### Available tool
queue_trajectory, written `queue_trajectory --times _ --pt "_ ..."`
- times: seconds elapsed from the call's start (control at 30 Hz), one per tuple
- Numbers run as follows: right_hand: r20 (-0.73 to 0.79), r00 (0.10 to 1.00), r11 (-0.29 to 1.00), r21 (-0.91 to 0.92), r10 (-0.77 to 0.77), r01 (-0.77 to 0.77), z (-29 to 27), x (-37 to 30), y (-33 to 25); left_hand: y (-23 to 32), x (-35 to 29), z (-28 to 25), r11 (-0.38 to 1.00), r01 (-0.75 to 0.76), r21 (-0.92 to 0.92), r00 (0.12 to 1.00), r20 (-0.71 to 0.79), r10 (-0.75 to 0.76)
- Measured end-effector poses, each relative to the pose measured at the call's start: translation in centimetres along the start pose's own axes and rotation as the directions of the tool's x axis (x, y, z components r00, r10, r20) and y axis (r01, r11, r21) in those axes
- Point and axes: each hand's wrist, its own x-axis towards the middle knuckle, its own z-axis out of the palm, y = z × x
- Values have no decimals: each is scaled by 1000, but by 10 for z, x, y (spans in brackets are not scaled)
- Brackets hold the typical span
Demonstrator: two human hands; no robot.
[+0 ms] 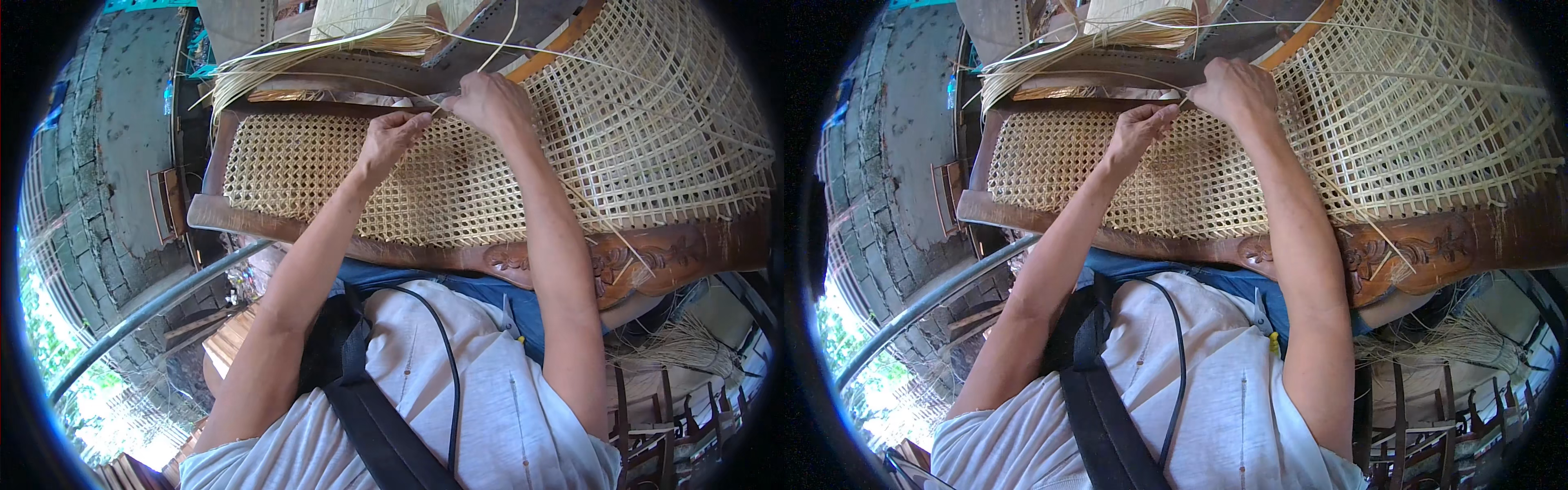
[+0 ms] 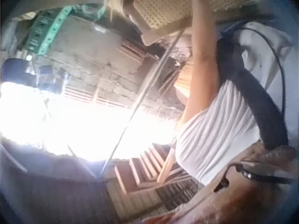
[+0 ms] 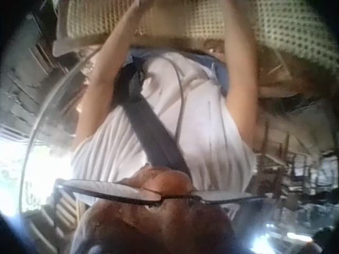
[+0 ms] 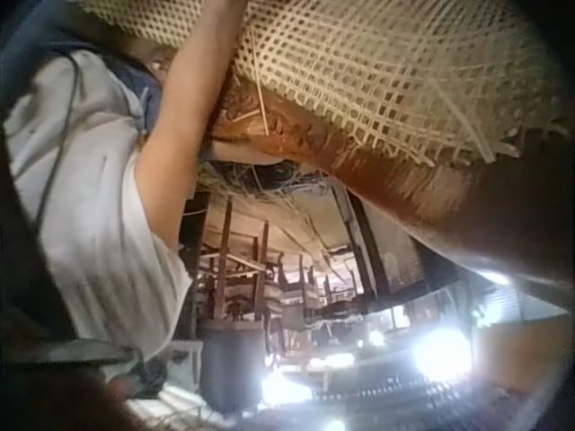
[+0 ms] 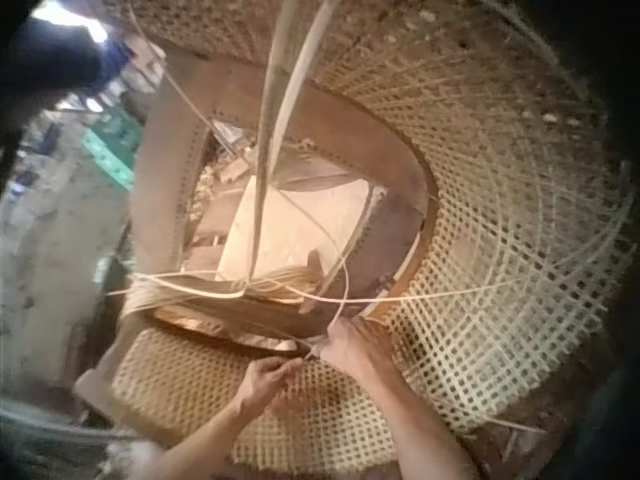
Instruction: Repairing or weaving the rattan seat of a wooden chair.
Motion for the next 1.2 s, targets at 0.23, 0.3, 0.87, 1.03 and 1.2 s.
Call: queue_trajectory --times 0.23,0.3,0.87,1.03,1.2 --pt "297 925 967 -16 -238 254 84 17 -5 -1 -13 -19 675 157 721 984 -173 -43" --pt "249 931 957 -45 -267 286 98 17 -12 -5 -13 -18 611 199 766 967 -254 3" --pt "180 940 948 -76 -291 309 102 11 -45 -6 -10 -26 550 184 815 983 -167 -82" --pt "358 904 950 -111 -235 292 86 24 -40 -13 1 -18 467 149 872 989 -124 -83" --pt "373 909 959 -129 -189 252 88 26 -42 -13 7 -27 393 35 919 995 5 -102"
